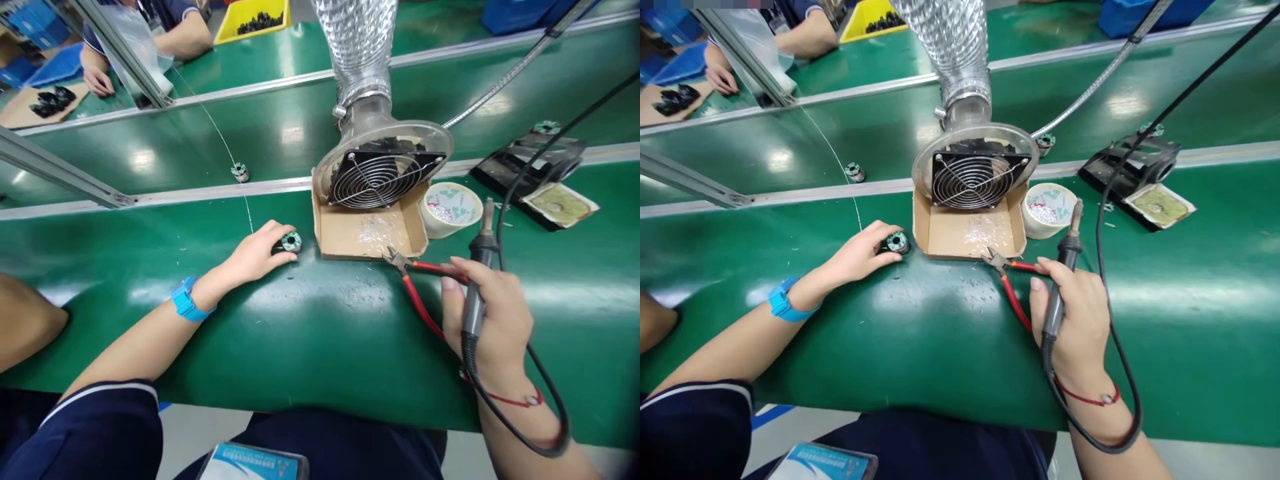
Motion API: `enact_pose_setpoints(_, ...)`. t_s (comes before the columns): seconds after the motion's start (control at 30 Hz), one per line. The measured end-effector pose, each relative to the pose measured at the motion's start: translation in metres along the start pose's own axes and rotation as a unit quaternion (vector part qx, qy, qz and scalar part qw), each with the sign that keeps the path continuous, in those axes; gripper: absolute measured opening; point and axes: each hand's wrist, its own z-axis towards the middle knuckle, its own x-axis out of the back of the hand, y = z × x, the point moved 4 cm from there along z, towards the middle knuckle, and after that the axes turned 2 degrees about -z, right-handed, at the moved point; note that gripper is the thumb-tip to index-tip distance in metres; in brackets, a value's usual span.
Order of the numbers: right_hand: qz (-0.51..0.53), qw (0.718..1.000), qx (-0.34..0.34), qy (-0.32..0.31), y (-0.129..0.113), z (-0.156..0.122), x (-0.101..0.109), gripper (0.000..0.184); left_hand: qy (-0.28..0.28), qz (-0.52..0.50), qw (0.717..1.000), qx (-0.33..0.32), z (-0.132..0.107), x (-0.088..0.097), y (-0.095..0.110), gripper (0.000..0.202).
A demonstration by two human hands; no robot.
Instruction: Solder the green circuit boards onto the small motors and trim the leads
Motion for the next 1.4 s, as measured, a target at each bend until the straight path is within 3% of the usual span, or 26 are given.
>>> enact_pose_setpoints(0.13,0.092,0.995,0.036,0.012,-0.023,-0.004,0.017,0.045,-0.048,-0.049,0.996,-0.05,-0.017,-0.024,0.041,0.034)
enact_pose_setpoints(0.23,0.144,0.988,0.036,-0.029,-0.045,-0.006,0.022,0.042,-0.073,-0.155,0.985,-0.031,-0.027,-0.037,0.065,0.032)
enact_pose_setpoints(0.37,0.222,0.971,-0.009,-0.094,-0.067,-0.003,0.026,0.04,-0.147,-0.362,0.921,0.012,-0.039,-0.05,0.097,0.037)
enact_pose_setpoints(0.43,0.281,0.952,-0.037,-0.12,-0.072,0.001,0.028,0.04,-0.176,-0.394,0.902,0.002,-0.043,-0.051,0.111,0.04)
enact_pose_setpoints(0.5,0.327,0.932,-0.056,-0.146,-0.073,0.006,0.029,0.038,-0.193,-0.387,0.901,-0.011,-0.044,-0.05,0.12,0.043)
enact_pose_setpoints(0.83,0.443,0.846,-0.132,-0.265,-0.066,0.01,0.016,0.035,-0.199,-0.337,0.913,-0.113,-0.044,-0.046,0.131,0.028)
enact_pose_setpoints(1.0,0.442,0.849,-0.114,-0.266,-0.073,0.017,0.015,0.031,-0.206,-0.33,0.914,-0.114,-0.044,-0.045,0.13,0.025)
enact_pose_setpoints(1.23,0.422,0.871,-0.016,-0.25,-0.075,0.013,0.014,0.024,-0.189,-0.324,0.917,-0.132,-0.047,-0.044,0.127,0.027)
enact_pose_setpoints(1.4,0.416,0.885,-0.027,-0.208,-0.076,0.009,0.009,0.034,-0.165,-0.284,0.935,-0.132,-0.043,-0.049,0.122,0.034)
